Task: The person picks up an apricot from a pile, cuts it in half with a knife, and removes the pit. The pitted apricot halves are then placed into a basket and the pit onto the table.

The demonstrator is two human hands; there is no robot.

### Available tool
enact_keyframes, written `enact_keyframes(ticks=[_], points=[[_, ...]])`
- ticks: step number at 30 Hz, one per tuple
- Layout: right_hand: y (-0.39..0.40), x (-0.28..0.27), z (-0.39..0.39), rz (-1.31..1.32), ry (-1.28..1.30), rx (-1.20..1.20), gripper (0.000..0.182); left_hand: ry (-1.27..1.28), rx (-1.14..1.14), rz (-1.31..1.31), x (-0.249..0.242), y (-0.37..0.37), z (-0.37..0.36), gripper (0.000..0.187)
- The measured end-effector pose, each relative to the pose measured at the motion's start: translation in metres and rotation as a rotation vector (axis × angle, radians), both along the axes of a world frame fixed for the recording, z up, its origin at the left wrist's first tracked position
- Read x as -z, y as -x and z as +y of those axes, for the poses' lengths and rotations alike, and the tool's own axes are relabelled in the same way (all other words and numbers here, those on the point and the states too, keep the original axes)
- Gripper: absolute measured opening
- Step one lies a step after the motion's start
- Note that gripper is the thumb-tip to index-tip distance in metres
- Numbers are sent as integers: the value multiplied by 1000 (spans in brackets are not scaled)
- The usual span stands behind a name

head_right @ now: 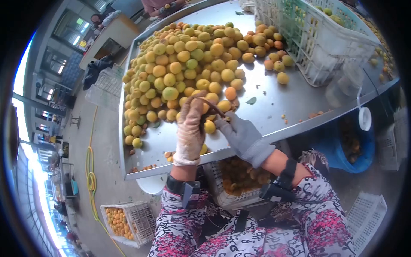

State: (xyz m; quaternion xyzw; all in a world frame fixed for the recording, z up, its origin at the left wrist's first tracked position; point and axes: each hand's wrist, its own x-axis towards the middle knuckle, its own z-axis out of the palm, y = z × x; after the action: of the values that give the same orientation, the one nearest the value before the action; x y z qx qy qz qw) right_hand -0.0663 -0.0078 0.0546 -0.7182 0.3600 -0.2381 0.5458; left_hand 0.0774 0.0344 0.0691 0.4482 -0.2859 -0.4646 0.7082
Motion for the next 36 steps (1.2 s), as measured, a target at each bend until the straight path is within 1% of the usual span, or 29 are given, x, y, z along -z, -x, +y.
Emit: enact_keyframes(ticks=[1, 2, 3, 4, 6, 7, 8, 10, 11, 12, 14, 15, 16, 18, 19, 20, 21, 22, 23, 24, 26, 27, 28, 30, 32, 33, 34, 35, 36], points=[[1, 3, 0, 18, 0, 14, 37, 28, -13, -46, -1, 2, -1, 30], [0, 6, 0, 4, 62, 17, 37, 58, -31, -96, 0, 3, -1, 30], [-2, 8, 0, -17, 124, 17, 37, 14, -18, -189, 1, 0, -1, 34], [-4, 10, 0, -13, 125, 26, 37, 15, -8, -185, 2, 2, -1, 34], [-5, 15, 1, -7, 92, 14, 37, 47, -18, -105, 2, 9, -1, 36], [-7, 19, 3, -49, 51, 22, 37, 33, -10, -48, 1, 13, -1, 35], [-10, 22, 6, -47, 50, 34, 37, 33, 2, -46, 4, 13, -4, 35], [-15, 30, 11, -107, 85, 98, 34, 82, 45, 124, 17, 12, -7, 45], [-19, 35, 9, -84, 156, 111, 34, 35, 35, 253, 23, 12, -8, 49], [-16, 38, 8, -81, 150, 114, 34, 28, 38, 255, 29, 11, -8, 49], [-12, 29, 1, -27, 98, 47, 38, 41, 118, 378, 28, 10, -13, 52], [-11, 30, -2, -35, 102, 52, 38, 57, 129, 274, 24, 10, -10, 49], [-10, 33, -8, -69, 106, 41, 38, 75, 131, 259, 15, 12, -10, 49], [-6, 16, -16, -107, 87, -24, 37, -66, 80, -211, -3, 12, -8, 44], [-7, 15, -14, -138, 78, 2, 36, -45, 105, -217, -4, 9, -5, 40], [-9, 14, -10, -162, 65, 27, 36, -96, 5, -243, 2, 13, -6, 36], [-9, 11, -4, -105, 63, 42, 36, -12, -12, -142, 9, 21, -8, 32], [-9, 12, 1, -100, 76, 38, 36, 66, -24, -29, 6, 31, -11, 29], [-9, 16, 7, -87, 117, 67, 34, 20, -47, 54, -3, 39, -9, 34], [-10, 17, 8, -81, 159, 98, 33, 29, -45, 59, -3, 40, -10, 34], [-7, 14, 5, -86, 161, 102, 34, -18, -15, 105, -3, 36, -8, 40], [-5, 13, 0, -85, 154, 79, 36, 3, -1, 29, 1, 29, -10, 41], [-3, 12, -5, -81, 149, 56, 38, 9, -1, 25, -4, 24, -10, 41], [3, 9, -15, -42, 139, 25, 39, 9, 87, -111, -12, 17, -8, 38], [8, 2, -18, -20, 142, -40, 38, 39, 107, -74, -14, 16, -5, 38], [6, 4, -16, -19, 141, -41, 38, -1, 87, -109, -18, 16, -4, 36], [3, 7, -12, -96, 115, -23, 38, -42, 68, -143, -20, 16, -3, 34], [-1, 10, -8, -172, 87, -3, 37, 18, 37, -42, -7, 19, -5, 32], [-5, 15, -3, -111, 119, 22, 36, 71, 12, 69, 8, 26, -6, 30]])
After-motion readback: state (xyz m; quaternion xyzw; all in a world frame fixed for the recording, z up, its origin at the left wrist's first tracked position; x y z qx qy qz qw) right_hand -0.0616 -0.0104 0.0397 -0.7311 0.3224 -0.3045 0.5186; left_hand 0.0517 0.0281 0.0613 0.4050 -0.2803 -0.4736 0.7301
